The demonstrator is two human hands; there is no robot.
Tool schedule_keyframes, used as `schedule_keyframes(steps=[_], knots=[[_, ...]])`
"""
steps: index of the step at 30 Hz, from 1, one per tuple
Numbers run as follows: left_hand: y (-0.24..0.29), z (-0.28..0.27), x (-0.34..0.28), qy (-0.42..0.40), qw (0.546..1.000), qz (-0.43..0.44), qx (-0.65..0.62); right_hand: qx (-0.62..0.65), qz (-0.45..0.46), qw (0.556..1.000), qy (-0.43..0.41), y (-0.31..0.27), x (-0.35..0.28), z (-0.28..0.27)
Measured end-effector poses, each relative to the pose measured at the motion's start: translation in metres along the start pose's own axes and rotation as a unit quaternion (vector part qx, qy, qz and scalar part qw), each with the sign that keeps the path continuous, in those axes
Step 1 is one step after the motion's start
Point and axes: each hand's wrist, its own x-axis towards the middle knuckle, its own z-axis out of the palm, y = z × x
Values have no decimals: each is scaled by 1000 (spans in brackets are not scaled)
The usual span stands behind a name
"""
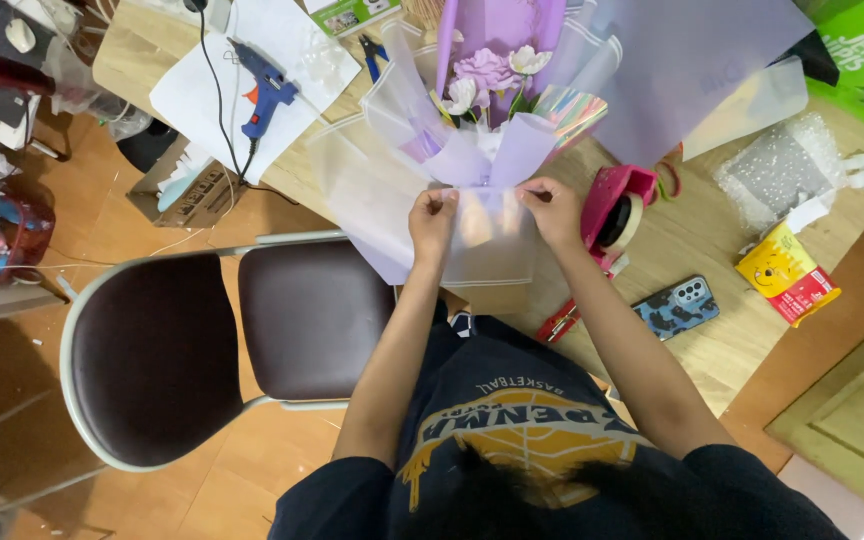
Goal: The person wraps a flower bouquet with multiple layers of translucent purple and white paper. They fold and tuck the paper around the stems, then secure the layers with clear tape from a dispenser.
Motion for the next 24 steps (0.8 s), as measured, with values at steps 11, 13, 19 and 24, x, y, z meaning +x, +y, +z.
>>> schedule_keyframes(steps=[11,13,19,24], knots=[[-6,-6,-7,-11,997,-13,80,-28,-31,999,-8,-26,-11,-5],[3,-5,-10,-14,997,-12,81,-27,-12,1000,-1,-32,-14,-4],[42,-3,-20,-36,993,-10,114,1,-4,1000,17,-41,-18,1],[24,6,-12,10,986,58,155,-82,0,995,52,-27,-14,14]])
